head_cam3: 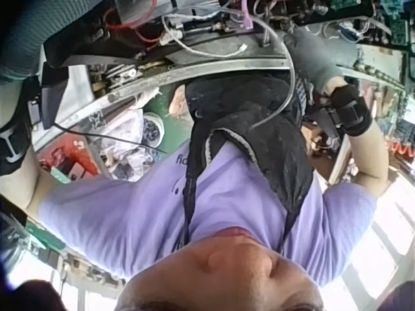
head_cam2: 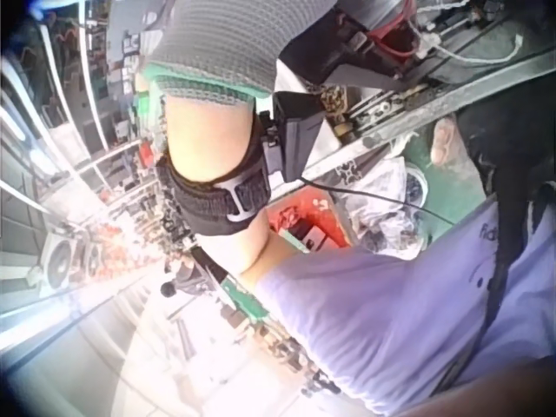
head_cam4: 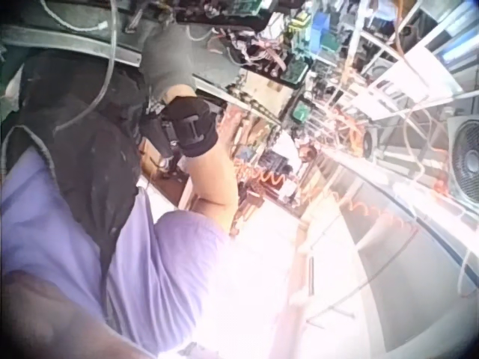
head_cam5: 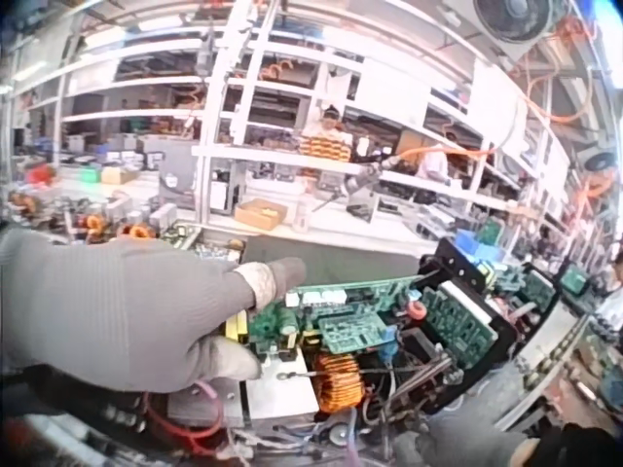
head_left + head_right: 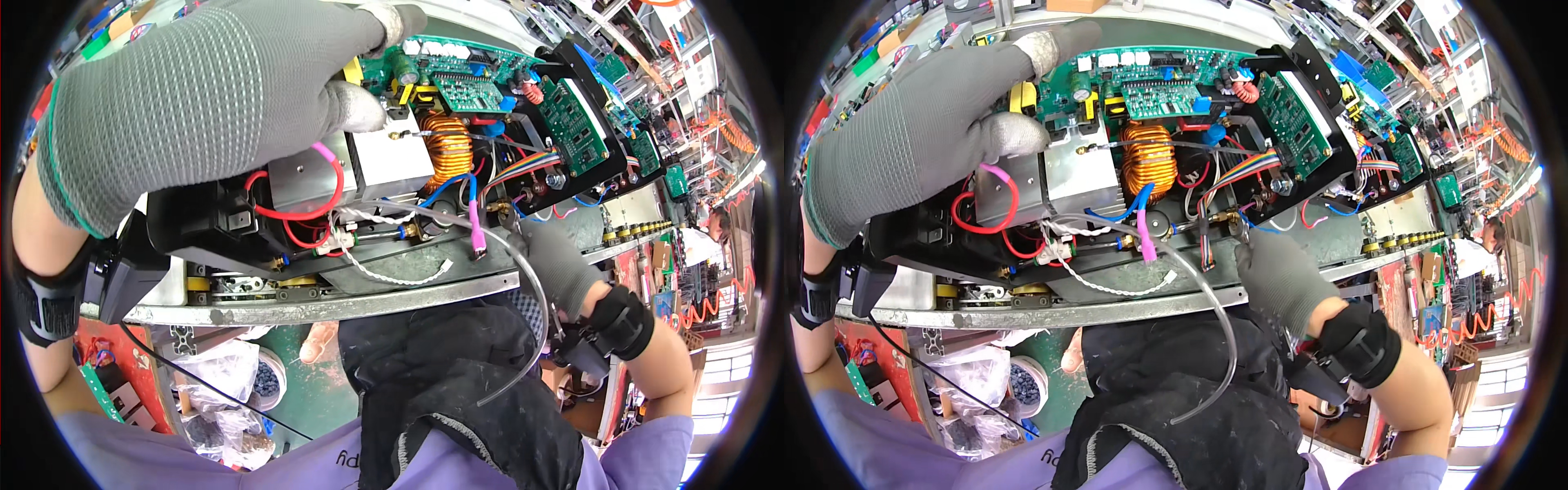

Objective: Assembling components and securing them with screws inside industrial electronic units on an assembly line.

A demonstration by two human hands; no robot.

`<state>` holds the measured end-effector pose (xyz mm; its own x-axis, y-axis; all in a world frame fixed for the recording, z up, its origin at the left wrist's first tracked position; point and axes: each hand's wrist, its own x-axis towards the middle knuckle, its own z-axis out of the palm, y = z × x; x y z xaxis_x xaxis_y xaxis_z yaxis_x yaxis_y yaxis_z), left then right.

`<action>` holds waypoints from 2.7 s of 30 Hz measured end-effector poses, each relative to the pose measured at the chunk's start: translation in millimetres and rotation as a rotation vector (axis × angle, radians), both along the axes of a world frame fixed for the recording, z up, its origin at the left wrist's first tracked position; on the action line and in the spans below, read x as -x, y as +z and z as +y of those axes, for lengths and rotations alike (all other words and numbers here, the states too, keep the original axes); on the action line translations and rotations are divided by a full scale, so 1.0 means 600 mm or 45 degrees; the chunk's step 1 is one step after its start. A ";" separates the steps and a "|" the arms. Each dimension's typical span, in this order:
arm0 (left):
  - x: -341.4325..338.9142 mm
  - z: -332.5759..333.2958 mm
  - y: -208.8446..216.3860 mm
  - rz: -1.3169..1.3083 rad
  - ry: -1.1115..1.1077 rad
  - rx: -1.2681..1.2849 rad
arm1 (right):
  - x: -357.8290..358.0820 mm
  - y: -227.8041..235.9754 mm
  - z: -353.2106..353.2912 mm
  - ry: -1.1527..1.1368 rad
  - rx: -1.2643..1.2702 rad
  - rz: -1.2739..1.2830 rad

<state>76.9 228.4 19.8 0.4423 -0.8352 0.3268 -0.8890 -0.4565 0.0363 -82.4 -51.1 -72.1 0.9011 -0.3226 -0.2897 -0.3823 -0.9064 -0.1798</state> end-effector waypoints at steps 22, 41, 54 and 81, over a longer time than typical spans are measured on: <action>-0.010 0.013 -0.014 0.274 0.026 0.119 | 0.049 0.009 -0.023 -0.419 -1.192 -0.070; -0.022 0.048 -0.040 0.301 -0.016 0.073 | -0.028 0.071 -0.026 -0.497 -1.061 0.495; -0.019 0.045 -0.049 0.318 -0.021 0.072 | -0.038 0.045 -0.009 -0.363 -0.547 0.391; 0.001 -0.009 0.016 0.235 0.165 -0.183 | 0.030 -0.046 -0.017 -0.463 -1.240 -0.153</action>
